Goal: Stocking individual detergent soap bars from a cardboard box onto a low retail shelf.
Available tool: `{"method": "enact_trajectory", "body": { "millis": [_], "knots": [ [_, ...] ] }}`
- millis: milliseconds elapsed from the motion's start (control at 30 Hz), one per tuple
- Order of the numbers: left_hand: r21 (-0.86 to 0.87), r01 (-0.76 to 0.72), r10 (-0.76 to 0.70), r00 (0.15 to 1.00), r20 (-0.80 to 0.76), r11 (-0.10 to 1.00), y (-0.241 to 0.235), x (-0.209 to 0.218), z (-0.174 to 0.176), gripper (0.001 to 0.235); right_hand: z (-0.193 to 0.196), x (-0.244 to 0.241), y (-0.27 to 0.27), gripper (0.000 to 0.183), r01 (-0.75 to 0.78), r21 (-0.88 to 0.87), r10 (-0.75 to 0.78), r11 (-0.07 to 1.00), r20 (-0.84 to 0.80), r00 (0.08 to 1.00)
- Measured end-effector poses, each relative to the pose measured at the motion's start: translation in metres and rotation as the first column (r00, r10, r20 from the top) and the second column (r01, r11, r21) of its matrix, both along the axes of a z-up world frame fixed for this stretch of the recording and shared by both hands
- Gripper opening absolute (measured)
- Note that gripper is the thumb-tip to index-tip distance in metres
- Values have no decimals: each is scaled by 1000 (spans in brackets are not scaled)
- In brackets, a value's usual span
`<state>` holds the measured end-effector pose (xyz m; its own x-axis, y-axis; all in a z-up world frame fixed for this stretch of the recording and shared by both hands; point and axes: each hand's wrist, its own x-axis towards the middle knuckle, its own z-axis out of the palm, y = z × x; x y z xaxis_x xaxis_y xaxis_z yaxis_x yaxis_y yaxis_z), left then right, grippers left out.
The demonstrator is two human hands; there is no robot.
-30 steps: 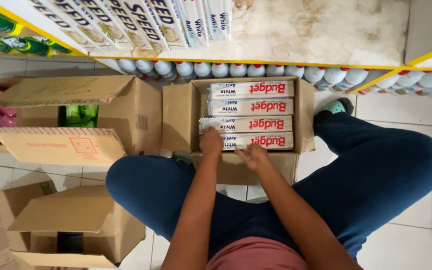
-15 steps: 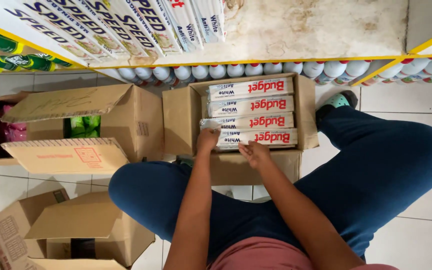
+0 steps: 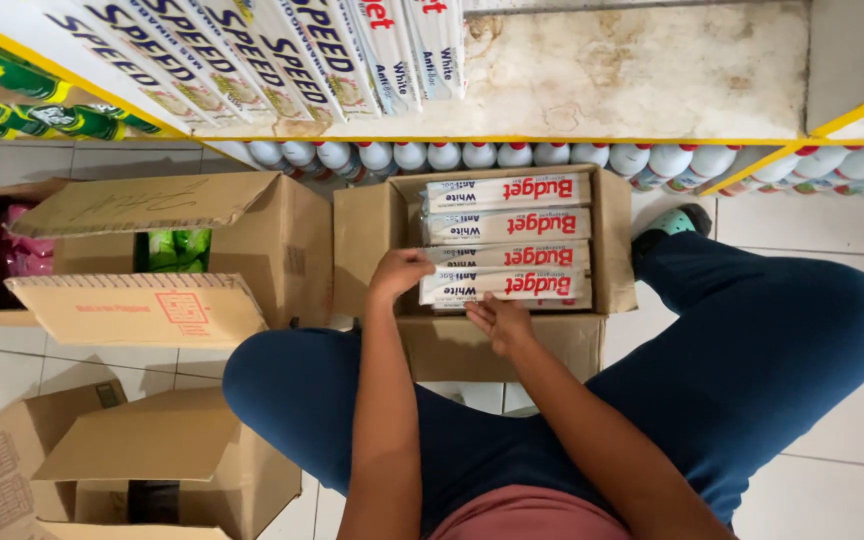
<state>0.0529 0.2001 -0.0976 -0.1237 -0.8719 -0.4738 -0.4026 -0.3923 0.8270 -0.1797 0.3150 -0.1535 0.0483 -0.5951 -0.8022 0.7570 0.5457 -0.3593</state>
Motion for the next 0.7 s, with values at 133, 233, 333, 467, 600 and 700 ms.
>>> {"method": "enact_trajectory", "body": {
  "millis": [133,233,333,467,600,700],
  "knots": [
    [114,115,-134,974,182,987,0,13,49,19,34,6,-9,27,-47,-100,31,994,-161,987],
    [93,149,-158,983,95,984,3,17,60,20,45,0,-27,28,-85,-212,22,974,-282,959],
    [-37,202,-200,978,65,979,2,10,68,23,73,-15,-49,25,-256,-323,21,911,-585,811],
    [-144,232,-222,972,84,962,-15,-11,72,25,150,-24,-84,25,-359,-393,-47,847,-727,685],
    [-310,264,-239,964,117,913,-42,-34,99,25,187,-33,-126,27,-458,-471,-190,753,-823,535],
    [-413,217,-161,973,166,885,-65,-48,114,26,200,-39,-160,24,-600,-397,-284,695,-918,278]
  ]
}}
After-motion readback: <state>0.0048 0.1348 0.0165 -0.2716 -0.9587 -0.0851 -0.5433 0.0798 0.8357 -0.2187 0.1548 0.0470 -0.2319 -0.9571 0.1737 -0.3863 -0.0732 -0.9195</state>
